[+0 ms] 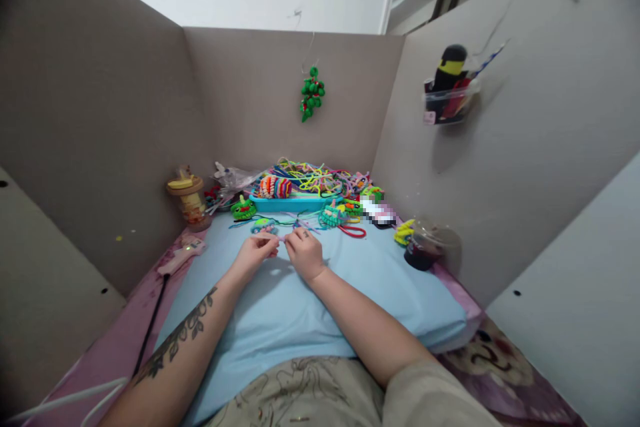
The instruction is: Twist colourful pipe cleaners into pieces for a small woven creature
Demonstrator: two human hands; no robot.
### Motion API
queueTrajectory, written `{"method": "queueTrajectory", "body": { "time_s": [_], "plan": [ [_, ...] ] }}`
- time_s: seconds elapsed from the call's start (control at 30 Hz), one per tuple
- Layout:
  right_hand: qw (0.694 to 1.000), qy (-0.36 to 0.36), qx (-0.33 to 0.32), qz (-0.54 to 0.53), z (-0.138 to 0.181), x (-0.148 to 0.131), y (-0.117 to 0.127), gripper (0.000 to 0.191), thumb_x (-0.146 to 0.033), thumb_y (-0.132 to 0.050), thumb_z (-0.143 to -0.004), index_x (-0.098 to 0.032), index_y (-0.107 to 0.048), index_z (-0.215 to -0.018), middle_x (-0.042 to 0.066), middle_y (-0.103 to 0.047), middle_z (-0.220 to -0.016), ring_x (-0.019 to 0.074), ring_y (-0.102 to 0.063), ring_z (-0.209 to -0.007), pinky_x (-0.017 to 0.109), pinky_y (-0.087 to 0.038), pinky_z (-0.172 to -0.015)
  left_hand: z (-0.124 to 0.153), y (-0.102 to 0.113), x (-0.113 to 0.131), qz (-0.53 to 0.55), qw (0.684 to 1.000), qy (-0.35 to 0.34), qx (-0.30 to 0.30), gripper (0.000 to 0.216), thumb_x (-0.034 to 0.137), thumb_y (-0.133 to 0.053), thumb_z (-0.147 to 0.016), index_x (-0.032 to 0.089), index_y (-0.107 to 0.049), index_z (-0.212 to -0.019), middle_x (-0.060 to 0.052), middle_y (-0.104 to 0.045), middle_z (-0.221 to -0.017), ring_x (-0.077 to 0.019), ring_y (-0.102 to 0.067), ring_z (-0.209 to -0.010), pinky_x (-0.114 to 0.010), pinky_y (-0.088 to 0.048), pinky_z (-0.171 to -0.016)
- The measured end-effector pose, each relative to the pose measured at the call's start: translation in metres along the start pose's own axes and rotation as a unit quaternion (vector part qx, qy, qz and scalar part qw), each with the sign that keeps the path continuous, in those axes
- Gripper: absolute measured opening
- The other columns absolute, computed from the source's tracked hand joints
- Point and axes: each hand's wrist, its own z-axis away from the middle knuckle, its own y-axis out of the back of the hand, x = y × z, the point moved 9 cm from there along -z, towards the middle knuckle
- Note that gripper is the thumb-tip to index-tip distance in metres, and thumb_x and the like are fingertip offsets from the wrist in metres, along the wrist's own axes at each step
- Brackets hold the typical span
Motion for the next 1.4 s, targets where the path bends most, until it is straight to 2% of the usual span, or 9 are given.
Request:
{"method": "queueTrajectory", "body": {
  "time_s": [0.1, 0.2, 0.3, 0.43, 0.57, 0.73, 0.8, 0.93, 1.4],
  "plan": [
    [0.999, 0.009, -0.011, 0.035, 0.001, -0.002, -0.005, 0.021, -0.023, -0.044, -0.086, -0.020, -0.059, -0.073, 0.007, -0.056, -0.078, 0.0197, -0.051, -0.080, 0.030, -0.041, -0.072, 0.001, 0.007, 0.001, -0.009, 0.999, 0.004, 0.048, 0.034, 0.044, -0.065, -0.064, 0.012, -0.062, -0.073, -0.002, -0.059, -0.057, -0.0122, -0.055, -0.053, -0.024, -0.046, -0.053],
    [0.999, 0.006, -0.022, 0.026, 0.000, -0.001, -0.008, 0.019, -0.022, -0.044, -0.085, -0.020, -0.057, -0.072, 0.007, -0.055, -0.078, 0.0200, -0.051, -0.081, 0.031, -0.041, -0.073, -0.001, 0.010, 0.003, -0.033, 0.997, -0.016, 0.062, 0.030, 0.042, -0.065, -0.064, 0.013, -0.062, -0.070, -0.001, -0.059, -0.057, -0.0128, -0.055, -0.053, -0.024, -0.046, -0.053],
    [0.999, 0.010, -0.035, -0.034, 0.000, -0.001, -0.009, 0.010, -0.021, -0.047, -0.083, -0.019, -0.056, -0.085, 0.007, -0.056, -0.085, 0.0199, -0.052, -0.087, 0.031, -0.042, -0.077, -0.002, 0.011, 0.006, -0.051, 0.996, -0.034, 0.059, 0.026, 0.039, -0.064, -0.065, 0.013, -0.062, -0.072, -0.001, -0.059, -0.055, -0.0132, -0.056, -0.054, -0.024, -0.046, -0.055],
    [0.992, 0.013, -0.069, -0.104, 0.000, -0.001, -0.011, 0.022, -0.026, -0.047, -0.084, -0.018, -0.052, -0.104, 0.007, -0.057, -0.093, 0.0186, -0.052, -0.089, 0.030, -0.043, -0.078, 0.000, 0.010, 0.018, -0.084, 0.992, -0.080, 0.056, 0.023, 0.036, -0.064, -0.065, 0.014, -0.065, -0.075, -0.004, -0.064, -0.066, -0.0170, -0.060, -0.068, -0.027, -0.048, -0.062],
    [0.991, 0.006, -0.085, -0.105, 0.001, 0.003, -0.013, 0.020, -0.025, -0.038, -0.090, -0.019, -0.057, -0.091, 0.006, -0.058, -0.084, 0.0172, -0.052, -0.084, 0.029, -0.042, -0.078, 0.003, 0.007, 0.028, -0.110, 0.986, -0.115, 0.046, 0.022, 0.036, -0.064, -0.067, 0.016, -0.066, -0.077, -0.007, -0.066, -0.082, -0.0213, -0.060, -0.086, -0.028, -0.049, -0.069],
    [0.993, 0.003, -0.063, -0.103, -0.001, 0.007, -0.010, 0.021, -0.028, -0.039, -0.090, -0.018, -0.056, -0.083, 0.005, -0.056, -0.078, 0.0166, -0.051, -0.078, 0.028, -0.042, -0.075, 0.001, 0.006, 0.027, -0.123, 0.986, -0.106, 0.042, 0.024, 0.036, -0.065, -0.065, 0.016, -0.067, -0.078, -0.008, -0.067, -0.084, -0.0236, -0.059, -0.093, -0.029, -0.049, -0.071],
    [0.993, -0.002, -0.038, -0.109, -0.003, 0.009, -0.005, 0.020, -0.028, -0.039, -0.090, -0.018, -0.056, -0.083, 0.005, -0.055, -0.078, 0.0167, -0.051, -0.077, 0.028, -0.042, -0.073, -0.001, 0.008, 0.023, -0.129, 0.987, -0.090, 0.044, 0.026, 0.036, -0.065, -0.064, 0.015, -0.067, -0.079, -0.008, -0.068, -0.082, -0.0236, -0.061, -0.089, -0.031, -0.049, -0.071],
    [0.993, -0.012, 0.005, -0.120, -0.005, 0.013, 0.002, 0.017, -0.027, -0.041, -0.089, -0.018, -0.054, -0.083, 0.005, -0.054, -0.076, 0.0177, -0.051, -0.078, 0.029, -0.042, -0.072, -0.003, 0.008, 0.013, -0.117, 0.992, -0.035, 0.040, 0.033, 0.038, -0.065, -0.064, 0.012, -0.067, -0.084, -0.006, -0.067, -0.068, -0.0191, -0.062, -0.066, -0.031, -0.050, -0.064],
    [0.996, -0.040, 0.020, -0.075, -0.002, 0.015, 0.003, 0.008, -0.023, -0.049, -0.084, -0.019, -0.055, -0.080, 0.005, -0.056, -0.080, 0.0182, -0.052, -0.082, 0.030, -0.043, -0.075, 0.001, 0.001, 0.003, -0.014, 1.000, 0.009, 0.022, 0.036, 0.039, -0.069, -0.062, 0.011, -0.065, -0.083, -0.003, -0.064, -0.065, -0.0138, -0.059, -0.059, -0.026, -0.049, -0.059]
  ]
}}
